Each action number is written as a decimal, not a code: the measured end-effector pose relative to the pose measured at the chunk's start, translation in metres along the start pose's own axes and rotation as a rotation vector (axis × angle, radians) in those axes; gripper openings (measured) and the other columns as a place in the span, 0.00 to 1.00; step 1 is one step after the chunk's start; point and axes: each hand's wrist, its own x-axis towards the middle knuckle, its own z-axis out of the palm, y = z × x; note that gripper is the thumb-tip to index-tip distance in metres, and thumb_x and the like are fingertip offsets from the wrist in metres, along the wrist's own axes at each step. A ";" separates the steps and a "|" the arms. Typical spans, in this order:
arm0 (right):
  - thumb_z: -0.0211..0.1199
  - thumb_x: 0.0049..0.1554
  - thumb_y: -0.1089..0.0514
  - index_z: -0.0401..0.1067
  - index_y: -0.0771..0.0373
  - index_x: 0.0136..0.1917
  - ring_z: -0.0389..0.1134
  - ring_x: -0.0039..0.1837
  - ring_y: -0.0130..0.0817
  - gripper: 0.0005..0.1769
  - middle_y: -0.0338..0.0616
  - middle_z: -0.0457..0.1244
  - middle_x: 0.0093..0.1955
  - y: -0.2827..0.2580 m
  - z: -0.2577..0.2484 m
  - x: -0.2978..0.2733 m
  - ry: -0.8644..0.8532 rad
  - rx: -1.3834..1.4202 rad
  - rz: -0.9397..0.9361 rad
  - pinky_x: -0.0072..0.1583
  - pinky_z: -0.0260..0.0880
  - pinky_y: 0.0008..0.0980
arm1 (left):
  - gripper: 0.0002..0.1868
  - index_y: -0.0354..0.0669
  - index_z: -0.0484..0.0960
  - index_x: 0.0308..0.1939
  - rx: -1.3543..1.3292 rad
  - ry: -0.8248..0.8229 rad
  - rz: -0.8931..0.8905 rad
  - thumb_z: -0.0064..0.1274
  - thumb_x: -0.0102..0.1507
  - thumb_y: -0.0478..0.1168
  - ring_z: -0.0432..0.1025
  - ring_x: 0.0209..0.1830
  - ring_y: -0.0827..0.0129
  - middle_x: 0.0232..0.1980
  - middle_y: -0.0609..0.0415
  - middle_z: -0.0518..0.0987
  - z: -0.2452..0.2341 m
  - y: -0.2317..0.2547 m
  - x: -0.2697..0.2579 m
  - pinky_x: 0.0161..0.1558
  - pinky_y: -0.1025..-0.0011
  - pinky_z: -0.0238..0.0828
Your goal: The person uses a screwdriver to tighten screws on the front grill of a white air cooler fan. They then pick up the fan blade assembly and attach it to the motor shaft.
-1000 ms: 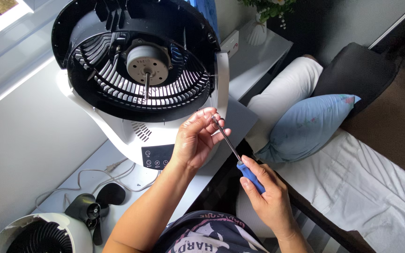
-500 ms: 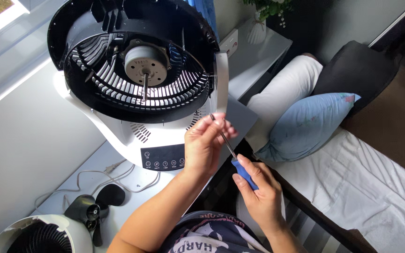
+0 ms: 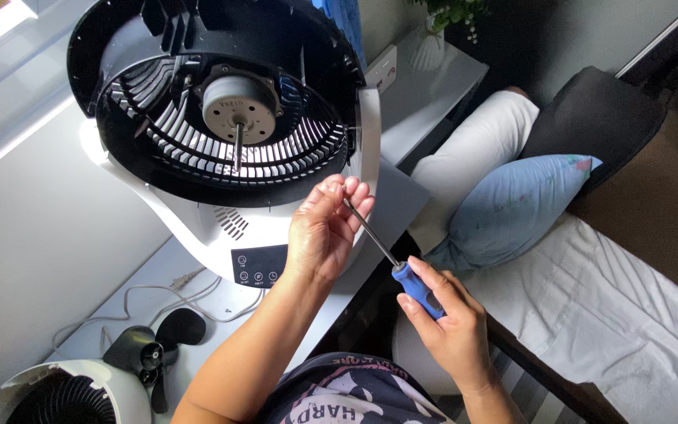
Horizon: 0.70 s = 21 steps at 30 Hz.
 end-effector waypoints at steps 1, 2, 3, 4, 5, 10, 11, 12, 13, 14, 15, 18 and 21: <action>0.71 0.51 0.65 0.73 0.62 0.65 0.73 0.47 0.30 0.28 0.43 0.70 0.49 0.000 0.001 0.001 -0.016 0.003 0.031 0.49 0.73 0.28 | 0.07 0.37 0.75 0.49 -0.011 0.002 -0.012 0.50 0.68 0.34 0.79 0.49 0.59 0.47 0.48 0.82 0.001 0.001 0.000 0.57 0.57 0.78; 0.72 0.51 0.64 0.73 0.62 0.65 0.72 0.46 0.29 0.28 0.43 0.69 0.48 0.001 0.000 0.001 -0.007 -0.018 0.032 0.48 0.72 0.28 | 0.07 0.37 0.76 0.50 -0.022 0.003 -0.024 0.51 0.68 0.34 0.79 0.49 0.58 0.47 0.47 0.82 0.002 0.001 -0.001 0.57 0.57 0.78; 0.72 0.50 0.64 0.73 0.62 0.65 0.72 0.45 0.29 0.28 0.42 0.69 0.47 0.002 0.000 0.001 0.000 -0.038 0.035 0.48 0.72 0.28 | 0.08 0.37 0.76 0.50 -0.006 0.006 -0.018 0.51 0.68 0.35 0.79 0.49 0.58 0.47 0.46 0.82 0.002 0.002 -0.001 0.56 0.57 0.78; 0.73 0.50 0.64 0.73 0.62 0.65 0.71 0.45 0.29 0.28 0.42 0.69 0.46 0.003 0.000 0.002 0.008 -0.059 0.038 0.47 0.71 0.28 | 0.09 0.36 0.76 0.51 0.010 0.009 -0.012 0.51 0.68 0.35 0.79 0.49 0.57 0.47 0.46 0.82 0.003 0.004 -0.001 0.56 0.57 0.79; 0.72 0.50 0.64 0.73 0.62 0.65 0.71 0.45 0.29 0.28 0.42 0.69 0.46 0.004 0.000 0.002 0.009 -0.047 0.039 0.47 0.71 0.27 | 0.10 0.35 0.76 0.52 0.026 0.012 -0.008 0.51 0.68 0.35 0.79 0.49 0.57 0.48 0.45 0.82 0.003 0.004 -0.002 0.55 0.57 0.79; 0.72 0.51 0.64 0.73 0.62 0.65 0.71 0.45 0.29 0.28 0.42 0.69 0.46 0.006 0.001 0.002 0.005 -0.006 0.065 0.48 0.71 0.27 | 0.10 0.34 0.76 0.52 0.049 0.013 -0.005 0.51 0.68 0.35 0.79 0.49 0.56 0.47 0.44 0.82 0.003 0.002 -0.002 0.54 0.57 0.80; 0.72 0.51 0.64 0.73 0.62 0.65 0.71 0.45 0.29 0.28 0.42 0.69 0.47 0.006 0.001 0.002 0.004 -0.012 0.053 0.48 0.72 0.27 | 0.10 0.34 0.76 0.52 0.053 0.009 -0.002 0.51 0.68 0.35 0.79 0.49 0.56 0.47 0.45 0.82 0.003 0.002 -0.002 0.54 0.58 0.80; 0.72 0.51 0.64 0.73 0.62 0.65 0.72 0.46 0.28 0.28 0.42 0.69 0.48 0.006 0.001 0.003 0.003 -0.017 0.041 0.48 0.72 0.27 | 0.10 0.34 0.77 0.52 0.071 0.006 0.001 0.51 0.68 0.35 0.79 0.49 0.56 0.47 0.44 0.82 0.003 0.001 -0.003 0.53 0.58 0.80; 0.72 0.51 0.64 0.73 0.62 0.65 0.72 0.47 0.28 0.28 0.42 0.70 0.48 0.006 0.001 0.003 0.002 -0.022 0.030 0.49 0.72 0.26 | 0.11 0.34 0.77 0.52 0.089 0.003 0.003 0.52 0.68 0.35 0.79 0.48 0.56 0.47 0.44 0.82 0.003 0.000 -0.003 0.53 0.58 0.80; 0.72 0.51 0.64 0.73 0.62 0.65 0.72 0.47 0.29 0.28 0.42 0.70 0.49 0.007 0.001 0.003 0.006 -0.023 0.028 0.49 0.72 0.27 | 0.11 0.33 0.77 0.53 0.107 0.000 0.006 0.52 0.68 0.35 0.79 0.48 0.56 0.47 0.43 0.82 0.003 -0.001 -0.004 0.53 0.58 0.80; 0.72 0.51 0.64 0.73 0.62 0.65 0.72 0.48 0.29 0.28 0.43 0.70 0.49 0.007 0.001 0.003 0.010 -0.023 0.026 0.50 0.72 0.27 | 0.11 0.33 0.77 0.52 0.113 0.006 0.011 0.52 0.68 0.35 0.79 0.48 0.56 0.47 0.43 0.82 0.004 -0.001 -0.004 0.52 0.57 0.80; 0.72 0.51 0.64 0.73 0.62 0.65 0.72 0.48 0.29 0.28 0.43 0.70 0.50 0.008 0.002 0.001 0.019 -0.010 0.025 0.50 0.72 0.27 | 0.11 0.33 0.78 0.52 0.122 0.027 0.022 0.53 0.68 0.35 0.80 0.47 0.54 0.46 0.41 0.82 0.005 -0.002 -0.005 0.51 0.57 0.81; 0.72 0.51 0.64 0.73 0.62 0.65 0.72 0.48 0.30 0.28 0.43 0.69 0.49 0.009 0.002 0.001 0.016 -0.006 0.044 0.50 0.72 0.27 | 0.11 0.32 0.78 0.52 0.118 0.044 0.032 0.53 0.67 0.35 0.80 0.47 0.53 0.46 0.41 0.83 0.006 -0.003 -0.006 0.51 0.57 0.81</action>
